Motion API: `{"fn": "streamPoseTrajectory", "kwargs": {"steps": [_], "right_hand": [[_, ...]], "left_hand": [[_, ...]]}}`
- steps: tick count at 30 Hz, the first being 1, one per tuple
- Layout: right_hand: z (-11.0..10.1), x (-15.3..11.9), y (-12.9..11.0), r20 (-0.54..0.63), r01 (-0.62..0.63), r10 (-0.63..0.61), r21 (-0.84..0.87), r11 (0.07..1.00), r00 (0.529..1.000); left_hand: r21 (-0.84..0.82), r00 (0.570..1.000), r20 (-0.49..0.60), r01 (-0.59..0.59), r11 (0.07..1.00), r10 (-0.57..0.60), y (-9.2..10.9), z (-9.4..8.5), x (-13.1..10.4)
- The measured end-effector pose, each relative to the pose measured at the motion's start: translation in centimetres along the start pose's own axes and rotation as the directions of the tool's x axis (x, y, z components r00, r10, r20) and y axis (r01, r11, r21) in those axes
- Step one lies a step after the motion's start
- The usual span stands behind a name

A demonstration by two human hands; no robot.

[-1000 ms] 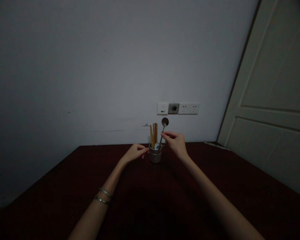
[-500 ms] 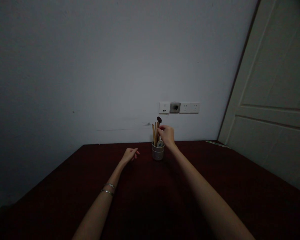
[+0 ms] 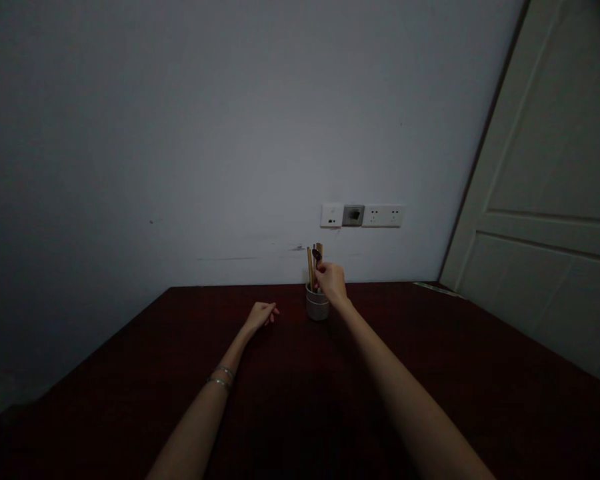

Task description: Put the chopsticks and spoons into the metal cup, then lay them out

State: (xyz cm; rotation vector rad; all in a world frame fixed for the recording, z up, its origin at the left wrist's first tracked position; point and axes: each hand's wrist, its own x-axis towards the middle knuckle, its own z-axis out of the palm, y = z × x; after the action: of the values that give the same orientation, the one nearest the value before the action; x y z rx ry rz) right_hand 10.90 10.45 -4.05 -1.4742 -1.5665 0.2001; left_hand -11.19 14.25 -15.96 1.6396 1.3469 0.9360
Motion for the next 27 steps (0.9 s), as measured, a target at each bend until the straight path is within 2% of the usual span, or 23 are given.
{"fn": "streamPoseTrajectory", "kwargs": {"steps": [19,27], "right_hand": [[1.0,-1.9,1.0,0.084,-0.065,0.071,-0.063,0.996,0.994],[1.2,-2.2,0.8,0.080,-0.026,0.043,-0.201,0.979,0.996]], "left_hand": [[0.093,0.999,-0.032,-0.038,0.995,0.041,-0.7,0.3,0.6],[0.095,0.998,-0.037,-0.042,0.995,0.045,-0.4,0.5,0.4]]}}
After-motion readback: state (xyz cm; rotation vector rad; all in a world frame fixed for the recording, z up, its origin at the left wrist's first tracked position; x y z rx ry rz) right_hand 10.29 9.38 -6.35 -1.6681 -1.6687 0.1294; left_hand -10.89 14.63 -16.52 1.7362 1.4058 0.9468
